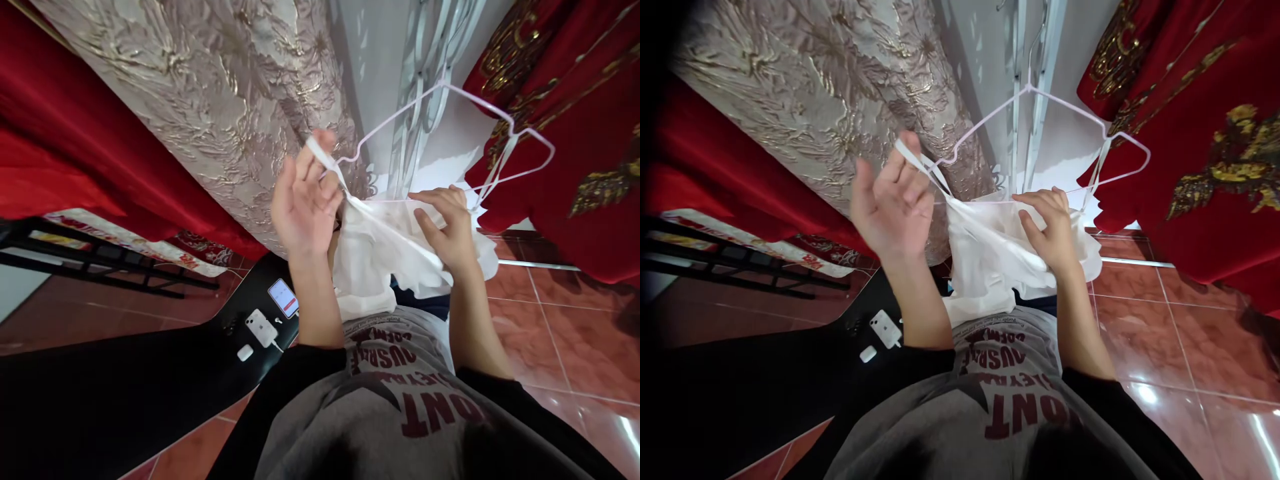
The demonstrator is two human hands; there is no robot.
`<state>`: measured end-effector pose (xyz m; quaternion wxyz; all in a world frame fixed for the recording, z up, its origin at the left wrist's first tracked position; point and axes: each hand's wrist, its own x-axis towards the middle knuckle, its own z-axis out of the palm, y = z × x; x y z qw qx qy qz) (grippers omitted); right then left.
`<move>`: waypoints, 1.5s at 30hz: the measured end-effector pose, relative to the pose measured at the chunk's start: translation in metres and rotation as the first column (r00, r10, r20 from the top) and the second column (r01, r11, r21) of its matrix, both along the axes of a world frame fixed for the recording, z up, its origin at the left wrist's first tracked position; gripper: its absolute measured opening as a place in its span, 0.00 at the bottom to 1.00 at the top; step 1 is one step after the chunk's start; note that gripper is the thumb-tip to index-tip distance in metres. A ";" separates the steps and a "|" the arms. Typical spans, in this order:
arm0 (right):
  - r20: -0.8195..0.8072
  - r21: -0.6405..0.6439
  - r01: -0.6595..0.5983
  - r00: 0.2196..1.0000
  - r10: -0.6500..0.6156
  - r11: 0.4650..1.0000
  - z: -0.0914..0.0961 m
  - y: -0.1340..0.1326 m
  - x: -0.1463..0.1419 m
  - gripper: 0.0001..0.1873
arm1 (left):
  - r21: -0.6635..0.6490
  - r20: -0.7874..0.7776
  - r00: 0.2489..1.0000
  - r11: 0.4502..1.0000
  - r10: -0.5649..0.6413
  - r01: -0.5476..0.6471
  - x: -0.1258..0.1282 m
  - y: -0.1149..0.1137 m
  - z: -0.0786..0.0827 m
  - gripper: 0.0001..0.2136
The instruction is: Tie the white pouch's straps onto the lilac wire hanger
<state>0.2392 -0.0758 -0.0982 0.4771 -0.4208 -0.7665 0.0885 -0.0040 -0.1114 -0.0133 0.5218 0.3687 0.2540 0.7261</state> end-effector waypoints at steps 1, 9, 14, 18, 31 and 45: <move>0.007 -0.008 -0.001 1.000 0.001 1.000 -0.001 -0.002 0.000 0.12 | -0.008 0.055 0.987 0.989 0.148 -0.148 -0.001 0.008 -0.007 0.20; 0.061 0.004 -0.057 0.996 0.057 0.998 -0.008 -0.010 -0.020 0.19 | -0.184 -0.078 0.973 0.956 0.218 -0.229 0.013 0.031 -0.088 0.11; -0.214 0.090 0.178 0.964 -0.156 0.980 -0.023 -0.010 -0.013 0.22 | -0.058 -0.049 0.974 0.973 0.219 -0.222 0.035 0.027 -0.082 0.17; -0.498 -0.131 0.303 0.803 -0.327 0.944 -0.036 0.005 0.018 0.19 | -0.011 -0.074 0.974 0.976 0.216 -0.217 0.032 0.028 -0.082 0.20; -0.234 -0.424 0.095 0.949 -0.210 0.901 0.052 0.005 0.044 0.11 | -0.012 -0.130 0.966 0.974 0.223 -0.226 0.031 0.028 -0.081 0.21; -0.831 0.068 0.523 0.501 -0.242 0.849 -0.004 0.044 0.075 0.28 | -0.001 -0.113 0.973 0.979 0.203 -0.205 0.031 0.027 -0.082 0.22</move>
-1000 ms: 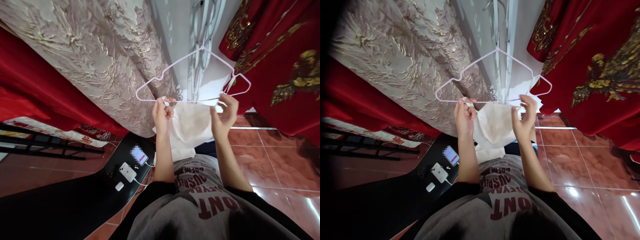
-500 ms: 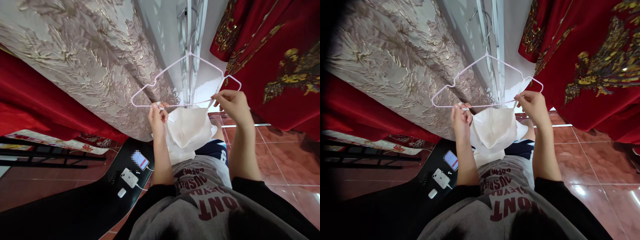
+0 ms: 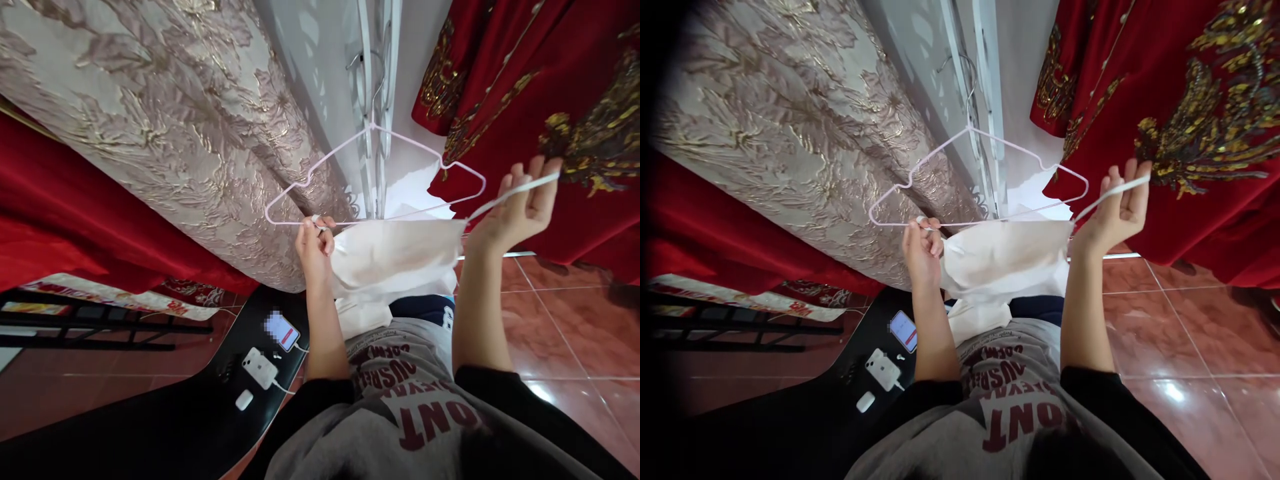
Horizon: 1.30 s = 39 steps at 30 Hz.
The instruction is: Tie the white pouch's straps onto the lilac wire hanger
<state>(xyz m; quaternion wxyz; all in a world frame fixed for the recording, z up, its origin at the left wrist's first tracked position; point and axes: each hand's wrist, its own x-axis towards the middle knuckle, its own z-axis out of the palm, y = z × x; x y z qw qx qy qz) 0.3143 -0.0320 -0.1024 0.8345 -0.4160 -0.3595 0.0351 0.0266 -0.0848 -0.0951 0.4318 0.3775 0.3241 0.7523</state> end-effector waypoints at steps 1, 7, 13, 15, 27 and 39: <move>0.006 -0.038 0.022 1.000 -0.022 0.999 -0.004 -0.009 -0.001 0.27 | -0.011 -0.004 1.000 1.000 -0.016 0.016 0.000 0.001 -0.001 0.22; 0.544 -0.293 -0.290 0.733 0.408 0.911 0.010 -0.048 -0.046 0.16 | -0.038 -0.019 1.000 0.999 -0.023 0.022 0.014 0.002 -0.011 0.21; 0.577 -0.550 -0.352 0.496 0.649 0.758 0.007 -0.042 -0.061 0.16 | 0.043 -0.271 0.913 0.952 0.304 -0.304 0.001 -0.003 -0.025 0.13; 0.572 -0.509 -0.354 0.542 0.616 0.785 0.005 -0.045 -0.056 0.15 | 0.139 -0.330 0.810 0.874 0.484 -0.466 -0.017 -0.003 -0.029 0.11; 0.595 -0.460 -0.317 0.584 0.553 0.829 0.010 -0.055 -0.061 0.11 | 0.191 -0.605 0.764 0.973 0.223 -0.133 -0.062 0.014 0.034 0.15; 0.638 -0.475 -0.277 0.545 0.544 0.835 0.004 -0.057 -0.068 0.10 | 0.185 -0.474 0.845 0.966 0.247 -0.179 -0.061 0.047 0.025 0.17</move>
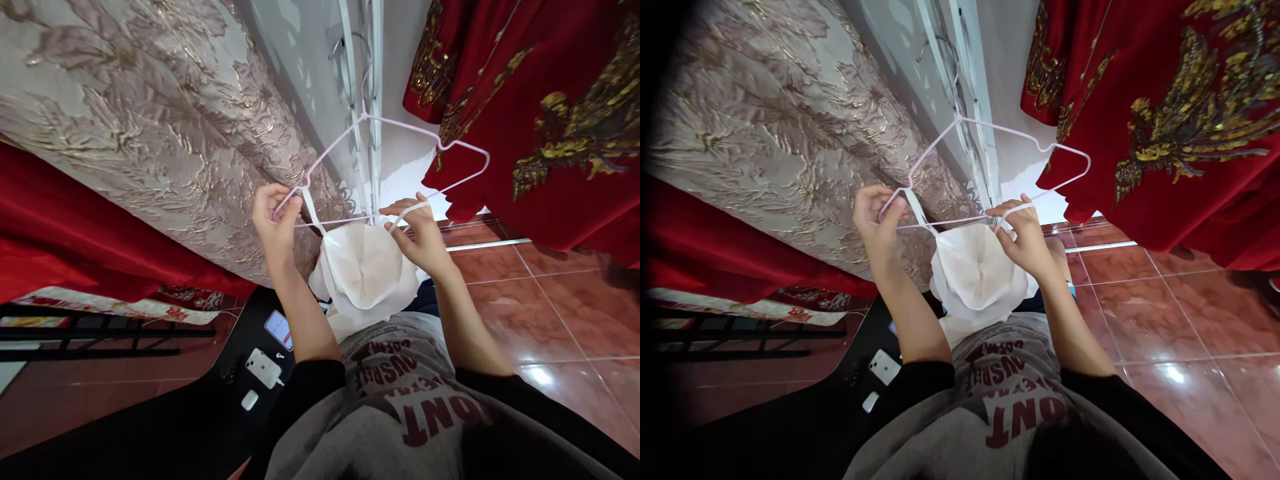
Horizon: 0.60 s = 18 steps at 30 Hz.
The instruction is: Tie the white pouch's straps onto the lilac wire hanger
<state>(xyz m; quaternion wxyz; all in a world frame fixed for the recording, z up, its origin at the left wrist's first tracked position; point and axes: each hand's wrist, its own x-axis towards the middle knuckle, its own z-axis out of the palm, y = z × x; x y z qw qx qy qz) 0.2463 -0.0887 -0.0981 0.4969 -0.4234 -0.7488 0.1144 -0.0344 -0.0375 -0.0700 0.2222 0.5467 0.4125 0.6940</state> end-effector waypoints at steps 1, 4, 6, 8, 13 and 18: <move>0.000 0.000 0.003 1.000 -0.003 1.000 -0.001 0.000 -0.001 0.10 | 0.014 0.098 0.995 0.999 0.034 -0.036 0.005 0.001 -0.007 0.18; -0.001 0.010 0.017 1.000 -0.017 1.000 -0.002 0.000 -0.003 0.10 | 0.004 0.435 0.898 0.998 0.057 -0.066 0.032 -0.001 -0.027 0.18; 0.011 0.010 0.016 1.000 -0.016 1.000 -0.003 0.000 -0.006 0.12 | -0.049 0.569 0.822 0.999 0.030 -0.002 0.054 -0.008 -0.038 0.16; 0.019 0.005 -0.004 1.000 0.004 1.000 -0.002 0.000 -0.006 0.13 | -0.067 0.574 0.818 0.997 0.014 0.030 0.071 -0.015 -0.045 0.16; -0.185 0.009 0.008 0.983 -0.006 1.000 -0.001 0.002 0.018 0.11 | -0.027 0.512 0.859 0.999 -0.026 0.047 0.073 -0.023 -0.040 0.18; -0.569 0.010 0.435 0.743 -0.352 0.901 0.003 0.014 0.070 0.08 | 0.006 0.484 0.873 0.998 -0.054 0.058 0.060 -0.028 -0.028 0.17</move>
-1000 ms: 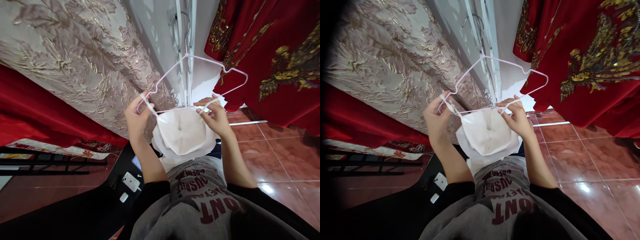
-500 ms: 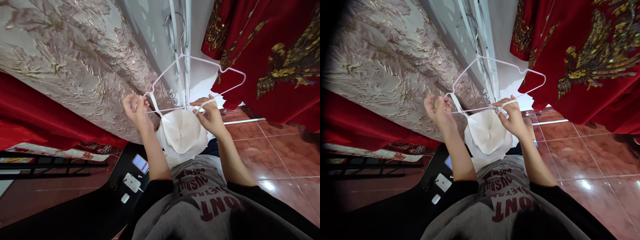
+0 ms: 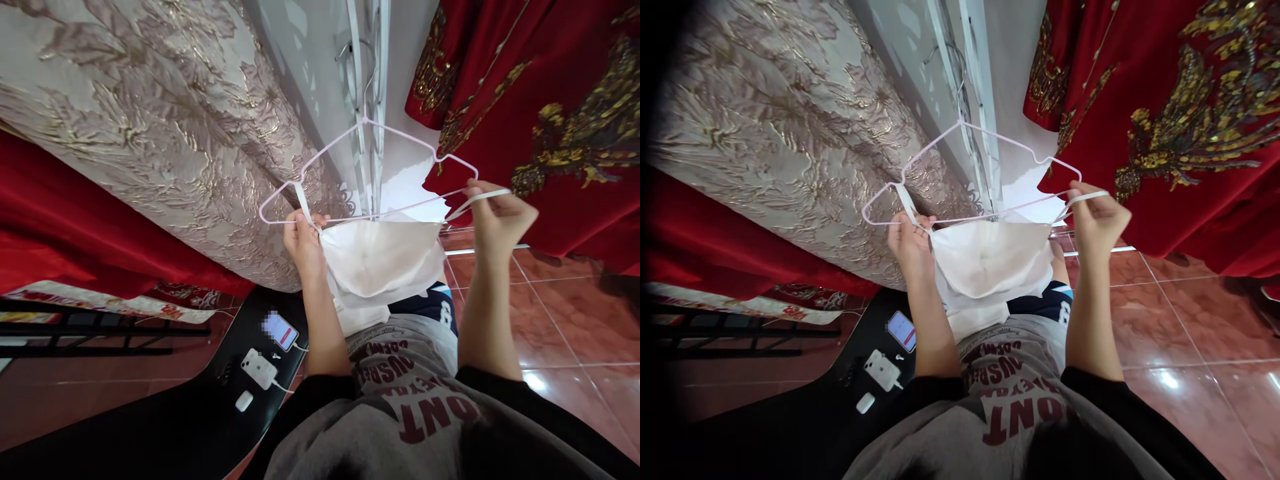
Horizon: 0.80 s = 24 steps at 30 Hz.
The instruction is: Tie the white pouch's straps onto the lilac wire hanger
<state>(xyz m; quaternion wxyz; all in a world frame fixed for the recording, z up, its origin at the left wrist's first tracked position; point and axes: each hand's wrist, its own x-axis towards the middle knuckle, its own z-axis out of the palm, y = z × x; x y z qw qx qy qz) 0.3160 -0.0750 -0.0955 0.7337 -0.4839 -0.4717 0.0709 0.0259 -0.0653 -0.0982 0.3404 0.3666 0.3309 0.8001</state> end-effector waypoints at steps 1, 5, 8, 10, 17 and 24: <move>-0.016 0.000 0.032 0.999 -0.032 0.999 0.005 0.004 0.008 0.09 | 0.000 -0.005 1.000 1.000 0.002 -0.002 -0.001 -0.001 0.001 0.17; 0.185 -0.157 -0.015 0.982 0.044 0.987 0.044 0.019 0.012 0.07 | -0.051 -0.027 0.999 0.998 0.026 -0.027 -0.001 -0.003 0.004 0.16; 0.345 -0.350 -0.115 0.907 0.243 0.929 0.077 0.029 -0.006 0.02 | -0.074 -0.044 0.998 0.996 0.053 -0.056 -0.002 -0.004 0.005 0.17; 0.393 -0.451 -0.167 0.845 0.363 0.877 0.092 0.032 -0.016 0.06 | -0.058 -0.053 0.997 0.996 0.061 -0.064 -0.003 -0.005 0.006 0.18; 0.220 -0.595 -0.340 0.803 0.554 0.728 0.107 0.043 -0.008 0.14 | -0.055 -0.020 0.999 0.998 -0.035 0.034 -0.006 -0.007 0.006 0.16; 0.297 -0.769 -0.066 0.844 0.447 0.636 0.114 0.075 0.001 0.29 | -0.080 0.009 1.000 0.996 -0.026 0.027 0.004 -0.005 -0.002 0.15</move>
